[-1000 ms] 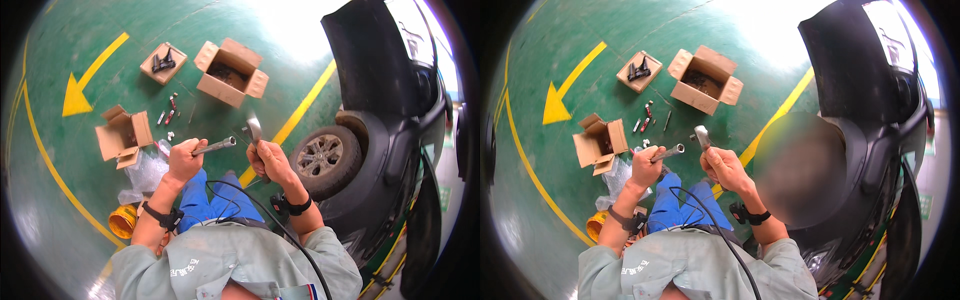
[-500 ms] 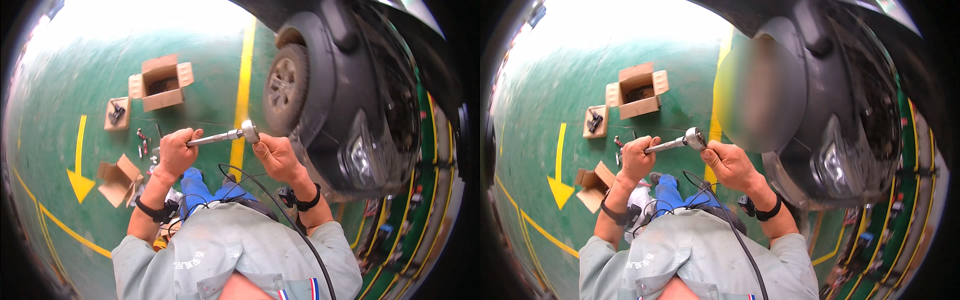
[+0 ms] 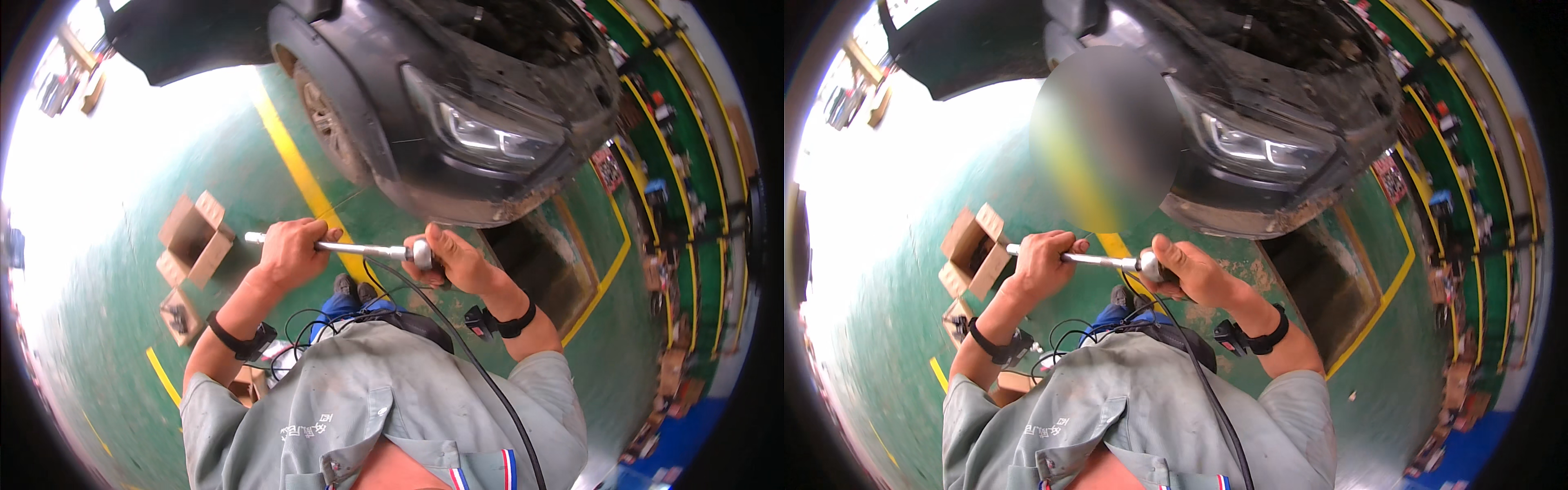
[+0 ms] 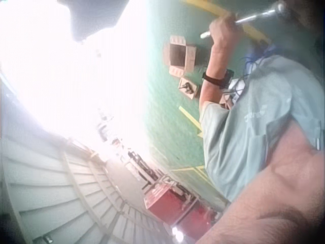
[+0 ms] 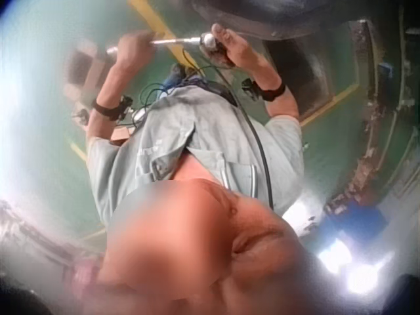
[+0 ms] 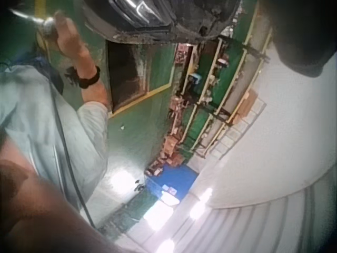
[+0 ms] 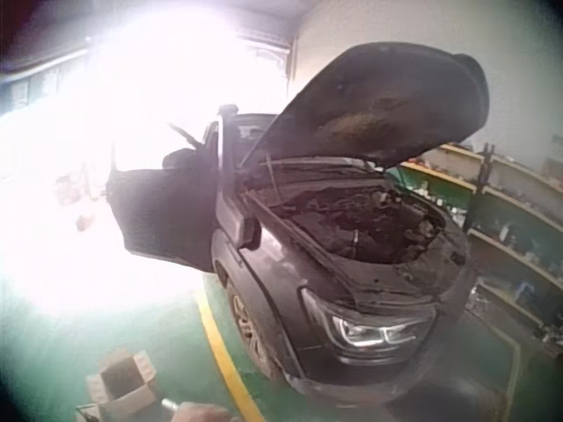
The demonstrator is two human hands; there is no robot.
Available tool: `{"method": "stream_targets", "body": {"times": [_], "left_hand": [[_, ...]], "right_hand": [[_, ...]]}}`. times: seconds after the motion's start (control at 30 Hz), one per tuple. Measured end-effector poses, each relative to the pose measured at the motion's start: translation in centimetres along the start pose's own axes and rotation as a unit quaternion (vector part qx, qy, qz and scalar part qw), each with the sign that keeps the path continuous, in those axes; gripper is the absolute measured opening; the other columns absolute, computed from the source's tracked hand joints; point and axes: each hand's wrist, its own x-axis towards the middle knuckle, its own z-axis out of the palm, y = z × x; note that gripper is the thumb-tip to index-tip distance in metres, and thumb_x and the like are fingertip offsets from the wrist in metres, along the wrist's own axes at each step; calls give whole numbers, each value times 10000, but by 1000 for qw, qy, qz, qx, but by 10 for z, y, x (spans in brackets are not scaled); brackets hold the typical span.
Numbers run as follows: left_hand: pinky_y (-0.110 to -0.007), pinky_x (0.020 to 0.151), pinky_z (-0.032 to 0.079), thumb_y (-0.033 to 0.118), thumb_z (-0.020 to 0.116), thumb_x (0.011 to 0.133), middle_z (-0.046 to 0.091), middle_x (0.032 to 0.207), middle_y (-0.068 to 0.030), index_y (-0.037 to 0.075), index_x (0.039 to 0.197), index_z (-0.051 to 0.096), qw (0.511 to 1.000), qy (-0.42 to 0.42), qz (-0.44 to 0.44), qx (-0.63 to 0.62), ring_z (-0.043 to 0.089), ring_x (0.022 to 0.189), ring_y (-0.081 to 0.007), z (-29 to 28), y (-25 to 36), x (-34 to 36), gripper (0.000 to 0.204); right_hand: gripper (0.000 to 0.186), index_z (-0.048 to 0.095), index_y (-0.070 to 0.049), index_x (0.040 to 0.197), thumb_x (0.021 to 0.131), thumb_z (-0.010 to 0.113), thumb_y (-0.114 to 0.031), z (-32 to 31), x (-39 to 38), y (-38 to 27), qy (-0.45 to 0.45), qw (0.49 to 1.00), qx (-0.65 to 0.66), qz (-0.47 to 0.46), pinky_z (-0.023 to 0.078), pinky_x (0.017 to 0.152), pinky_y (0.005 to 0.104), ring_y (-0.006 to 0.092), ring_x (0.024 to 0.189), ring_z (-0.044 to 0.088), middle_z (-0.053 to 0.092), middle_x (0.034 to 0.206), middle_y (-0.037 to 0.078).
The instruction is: The person works under the hood of a car, using a ratchet wrench to loosen and remove bolts from the engine. The person then removes a plastic engine cover and sets it aside.
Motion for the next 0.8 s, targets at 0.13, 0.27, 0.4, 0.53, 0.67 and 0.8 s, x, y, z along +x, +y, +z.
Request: {"method": "stream_targets", "body": {"times": [0.13, 0.27, 0.4, 0.53, 0.67, 0.8], "left_hand": [[-495, 576, 470, 219, 730, 926, 609, 677, -166, 48, 724, 639, 997, -63, 52, -7, 617, 649, -408, 21, 17, 28, 280], [-516, 592, 494, 320, 669, 988, 647, 698, -171, 45, 704, 612, 985, -139, 99, -38, 635, 679, -431, 40, 29, 46, 399], [-516, 599, 491, 312, 667, 987, 638, 700, -169, 43, 712, 611, 972, -172, 150, -54, 626, 681, -436, 54, 35, 62, 389], [-503, 564, 445, 263, 711, 950, 589, 671, -175, 25, 704, 588, 962, -164, 197, -88, 590, 646, -437, 68, 43, 79, 364], [-515, 609, 483, 274, 699, 944, 638, 717, -159, 45, 726, 615, 949, -199, 221, -102, 616, 686, -435, 83, 63, 96, 327], [-490, 596, 466, 209, 741, 910, 616, 702, -174, 33, 728, 602, 934, -216, 242, -147, 606, 687, -435, 102, 95, 108, 290]], "right_hand": [[682, 617, -25, 1080, 1073, 365, -659, -9, -41, 3, -16, 998, 59, -33, 320, 598, 235, 72, 655, 362, 456, 781, -25], [639, 622, -10, 1146, 1066, 438, -616, 0, -75, 9, 38, 993, 114, -12, 326, 620, 233, 77, 692, 370, 457, 805, -30], [616, 631, 5, 1148, 1072, 452, -579, 9, -88, 16, 98, 987, 125, -20, 324, 605, 233, 70, 663, 361, 435, 762, -39], [610, 644, 7, 1131, 1078, 451, -569, 18, -95, 16, 160, 982, 98, -29, 318, 591, 224, 58, 633, 353, 423, 728, -47], [612, 657, 1, 1104, 1085, 430, -567, 24, -119, 13, 276, 956, 96, -38, 311, 587, 217, 53, 629, 366, 435, 721, -47], [332, 677, -43, 1068, 957, 756, -346, 12, -165, 22, 385, 913, -137, 18, 404, 602, 272, 82, 661, 494, 543, 720, -6]]}}
